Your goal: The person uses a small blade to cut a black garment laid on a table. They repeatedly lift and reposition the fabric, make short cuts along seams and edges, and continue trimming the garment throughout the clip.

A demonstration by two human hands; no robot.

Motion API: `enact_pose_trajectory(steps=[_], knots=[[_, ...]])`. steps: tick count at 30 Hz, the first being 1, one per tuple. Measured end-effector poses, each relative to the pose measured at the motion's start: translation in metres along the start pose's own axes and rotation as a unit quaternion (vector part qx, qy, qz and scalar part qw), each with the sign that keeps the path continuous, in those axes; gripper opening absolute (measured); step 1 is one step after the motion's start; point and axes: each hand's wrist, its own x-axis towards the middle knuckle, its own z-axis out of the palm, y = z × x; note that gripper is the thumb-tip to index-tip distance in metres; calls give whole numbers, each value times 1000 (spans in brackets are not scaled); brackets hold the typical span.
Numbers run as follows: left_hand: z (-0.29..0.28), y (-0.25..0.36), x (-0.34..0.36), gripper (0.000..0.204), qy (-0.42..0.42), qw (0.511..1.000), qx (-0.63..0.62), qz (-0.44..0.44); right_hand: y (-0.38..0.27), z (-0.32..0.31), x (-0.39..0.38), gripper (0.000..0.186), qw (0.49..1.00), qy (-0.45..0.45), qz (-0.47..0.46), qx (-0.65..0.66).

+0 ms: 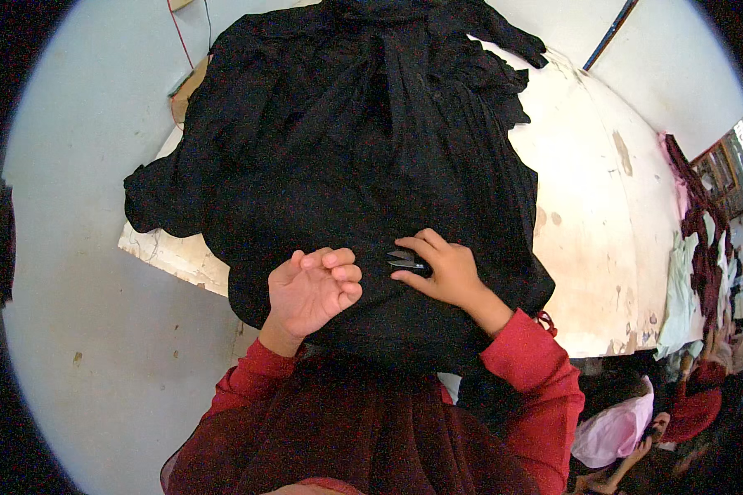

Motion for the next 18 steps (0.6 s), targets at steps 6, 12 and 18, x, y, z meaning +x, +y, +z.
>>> enact_pose_trajectory(steps=[6,12,18], knots=[[0,14,-16,10,181,547,809,119,1,-24,-12,44,998,27,44,32],[1,6,-15,24,190,344,915,93,-45,-8,-38,45,992,-69,8,107],[-4,-17,8,37,120,198,969,87,-41,2,-51,47,994,-73,-12,77]])
